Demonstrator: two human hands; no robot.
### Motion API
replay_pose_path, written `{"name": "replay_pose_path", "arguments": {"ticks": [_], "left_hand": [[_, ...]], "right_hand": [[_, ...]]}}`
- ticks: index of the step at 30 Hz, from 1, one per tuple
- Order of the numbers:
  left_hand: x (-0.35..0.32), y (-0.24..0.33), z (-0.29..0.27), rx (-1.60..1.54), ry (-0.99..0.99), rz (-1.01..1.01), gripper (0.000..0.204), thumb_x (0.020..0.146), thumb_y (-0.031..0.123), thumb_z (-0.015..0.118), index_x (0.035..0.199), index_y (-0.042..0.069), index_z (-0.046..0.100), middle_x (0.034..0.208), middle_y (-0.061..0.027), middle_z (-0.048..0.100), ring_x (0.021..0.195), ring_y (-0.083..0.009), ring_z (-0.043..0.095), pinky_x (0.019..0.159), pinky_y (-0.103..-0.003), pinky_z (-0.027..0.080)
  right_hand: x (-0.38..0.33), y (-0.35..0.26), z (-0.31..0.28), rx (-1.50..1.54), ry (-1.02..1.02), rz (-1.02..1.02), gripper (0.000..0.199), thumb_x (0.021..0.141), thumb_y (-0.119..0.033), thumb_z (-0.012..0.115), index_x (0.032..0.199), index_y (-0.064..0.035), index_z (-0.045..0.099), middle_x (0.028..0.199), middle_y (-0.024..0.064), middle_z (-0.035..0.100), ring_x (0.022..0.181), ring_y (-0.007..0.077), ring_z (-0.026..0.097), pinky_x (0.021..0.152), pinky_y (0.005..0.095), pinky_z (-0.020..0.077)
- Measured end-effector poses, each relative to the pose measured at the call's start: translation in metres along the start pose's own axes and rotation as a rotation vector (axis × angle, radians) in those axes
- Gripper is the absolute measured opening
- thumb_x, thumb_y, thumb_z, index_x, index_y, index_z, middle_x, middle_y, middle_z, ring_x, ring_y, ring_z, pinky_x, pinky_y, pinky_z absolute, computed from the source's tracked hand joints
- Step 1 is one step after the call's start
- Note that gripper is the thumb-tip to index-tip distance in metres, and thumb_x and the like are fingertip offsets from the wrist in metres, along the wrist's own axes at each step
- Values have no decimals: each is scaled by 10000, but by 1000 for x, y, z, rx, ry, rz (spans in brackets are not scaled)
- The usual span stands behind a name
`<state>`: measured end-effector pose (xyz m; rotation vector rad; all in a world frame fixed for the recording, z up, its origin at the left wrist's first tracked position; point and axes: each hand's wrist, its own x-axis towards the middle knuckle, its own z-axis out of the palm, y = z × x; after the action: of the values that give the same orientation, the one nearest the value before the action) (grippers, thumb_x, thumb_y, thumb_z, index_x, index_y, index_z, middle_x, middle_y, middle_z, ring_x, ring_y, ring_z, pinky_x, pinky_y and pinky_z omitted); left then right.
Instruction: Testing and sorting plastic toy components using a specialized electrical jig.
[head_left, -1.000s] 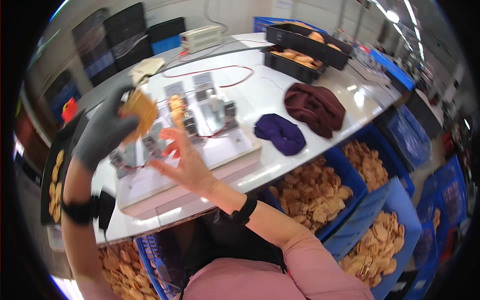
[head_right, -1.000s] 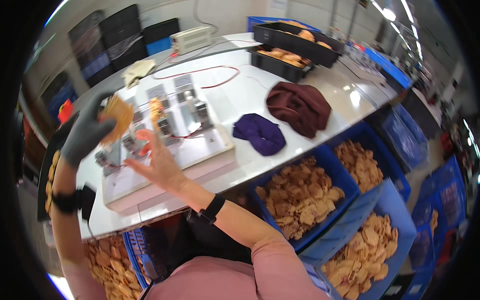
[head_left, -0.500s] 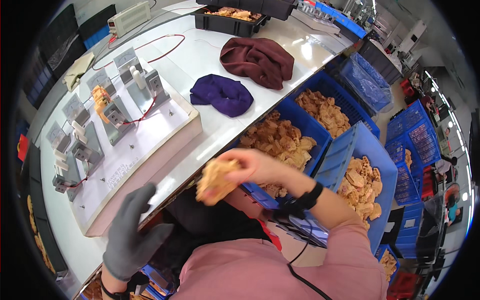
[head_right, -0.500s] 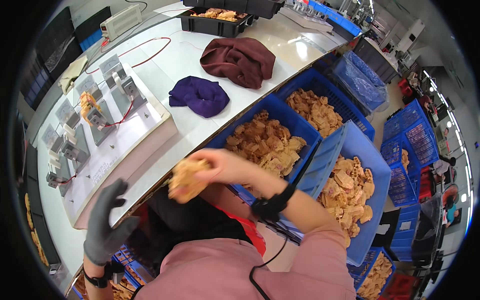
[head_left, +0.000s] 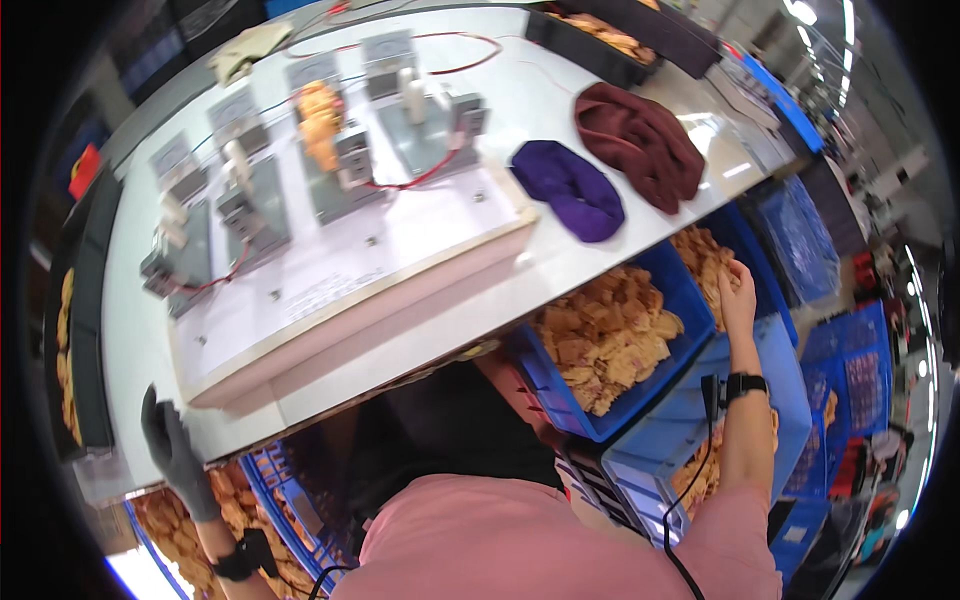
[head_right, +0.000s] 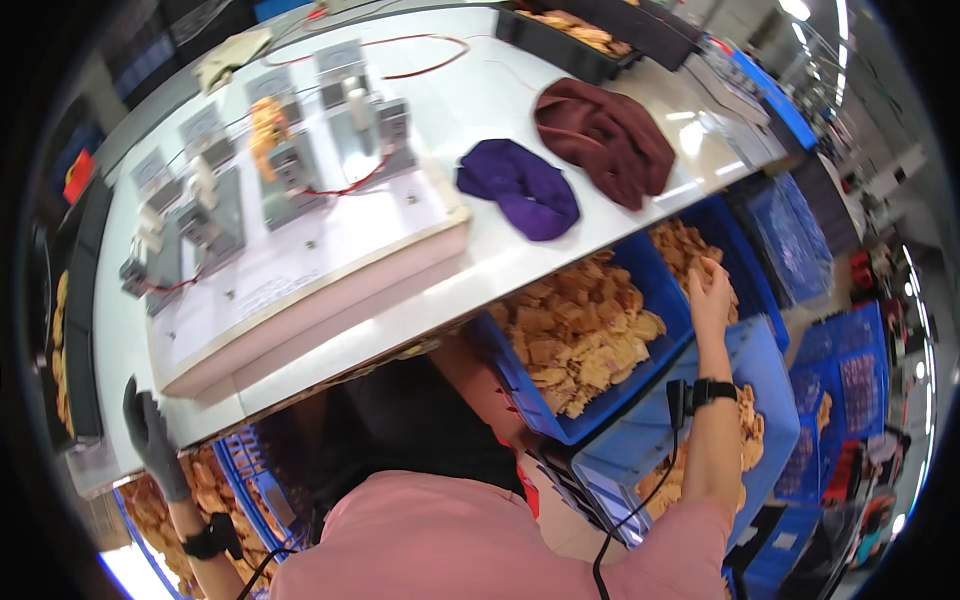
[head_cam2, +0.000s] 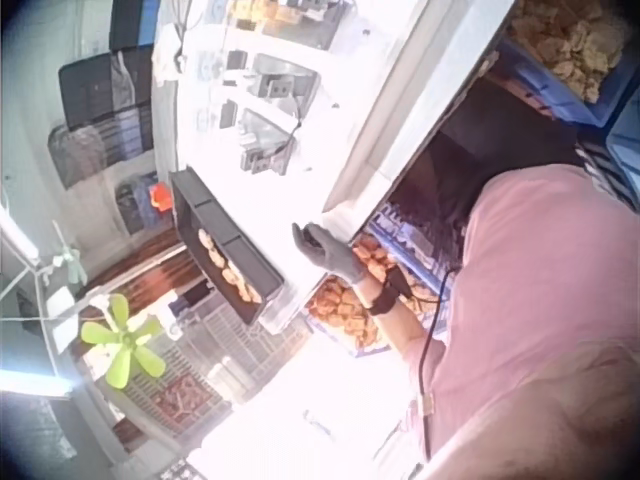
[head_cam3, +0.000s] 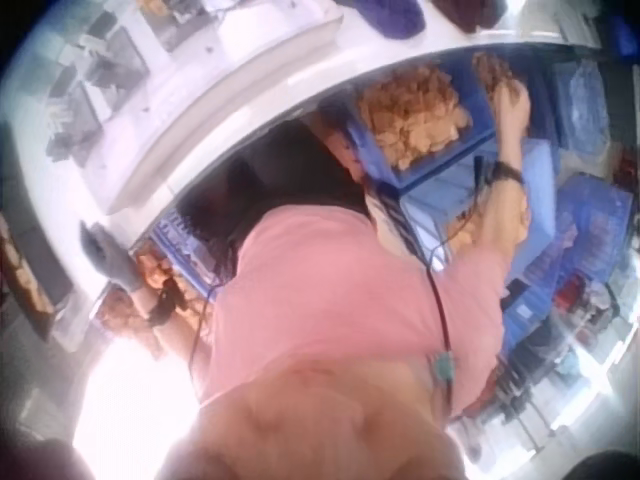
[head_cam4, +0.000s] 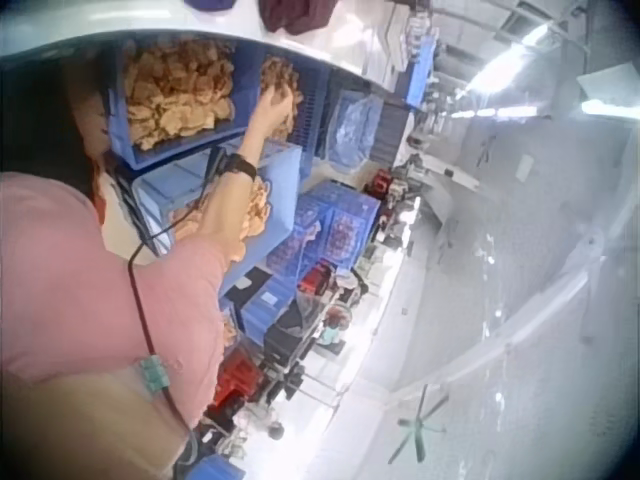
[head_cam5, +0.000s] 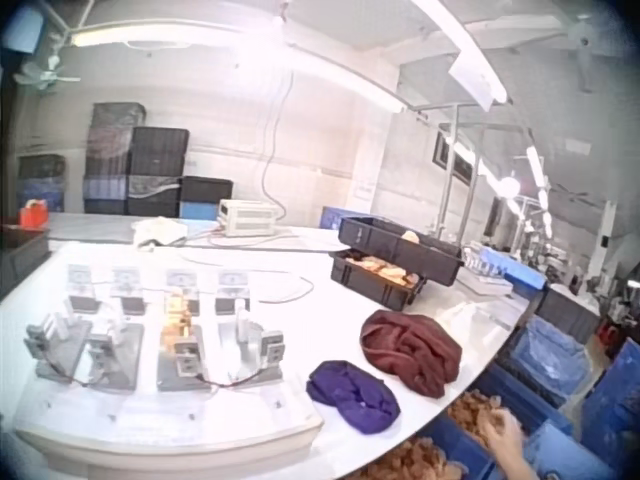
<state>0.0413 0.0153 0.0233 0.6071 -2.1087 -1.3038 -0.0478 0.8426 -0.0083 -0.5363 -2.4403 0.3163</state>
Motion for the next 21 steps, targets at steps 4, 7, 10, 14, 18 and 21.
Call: {"name": "replay_pose_path", "arguments": {"ticks": [4, 7, 10, 14, 18, 21], "left_hand": [[13, -8, 7, 53, 12, -32, 359, 1022, 108, 552, 1377, 59, 559, 1040, 33, 557, 865, -42, 449, 769, -205, 406], [17, -8, 14, 50, -80, 38, 341, 1020, 91, 548, 1358, 49, 572, 939, 44, 508, 798, -42, 408, 730, -195, 383], [12, -9, 17, 39, -55, 50, 334, 1021, 73, 538, 1350, 34, 573, 921, 38, 505, 783, -42, 415, 719, -184, 375], [9, -13, 17, 88, -45, 102, 309, 1027, 78, 530, 1322, 4, 581, 919, 28, 525, 788, -47, 432, 720, -197, 396], [15, -19, 19, 87, -76, 91, 309, 1030, 88, 531, 1316, -21, 573, 1013, -22, 588, 884, -81, 498, 802, -226, 439], [17, -24, 16, 96, -76, 104, 314, 1032, 91, 530, 1323, -19, 569, 993, -17, 575, 882, -85, 499, 805, -225, 441]], "right_hand": [[-16, -145, -2, 545, -289, -46, 176, 976, -105, 624, 1123, -23, 673, 994, 27, 667, 880, 91, 617, 797, 248, 496], [-32, -250, -30, 691, -361, -306, 135, 959, -59, 621, 1066, -12, 688, 916, 35, 675, 824, 103, 627, 755, 260, 494], [-47, -331, -47, 733, -397, -622, 121, 910, -33, 646, 1022, -27, 690, 914, 87, 679, 838, 212, 643, 774, 315, 491], [-63, -406, -18, 767, -340, -925, 101, 849, -108, 712, 941, -79, 682, 895, 85, 660, 882, 285, 632, 800, 404, 474], [-73, -442, 17, 717, -187, -956, 125, 835, -192, 729, 914, -106, 685, 870, 66, 633, 871, 279, 620, 796, 420, 466], [-69, -448, 30, 720, -207, -982, 117, 839, -204, 723, 882, -102, 686, 853, 77, 628, 860, 293, 613, 799, 427, 468]]}}
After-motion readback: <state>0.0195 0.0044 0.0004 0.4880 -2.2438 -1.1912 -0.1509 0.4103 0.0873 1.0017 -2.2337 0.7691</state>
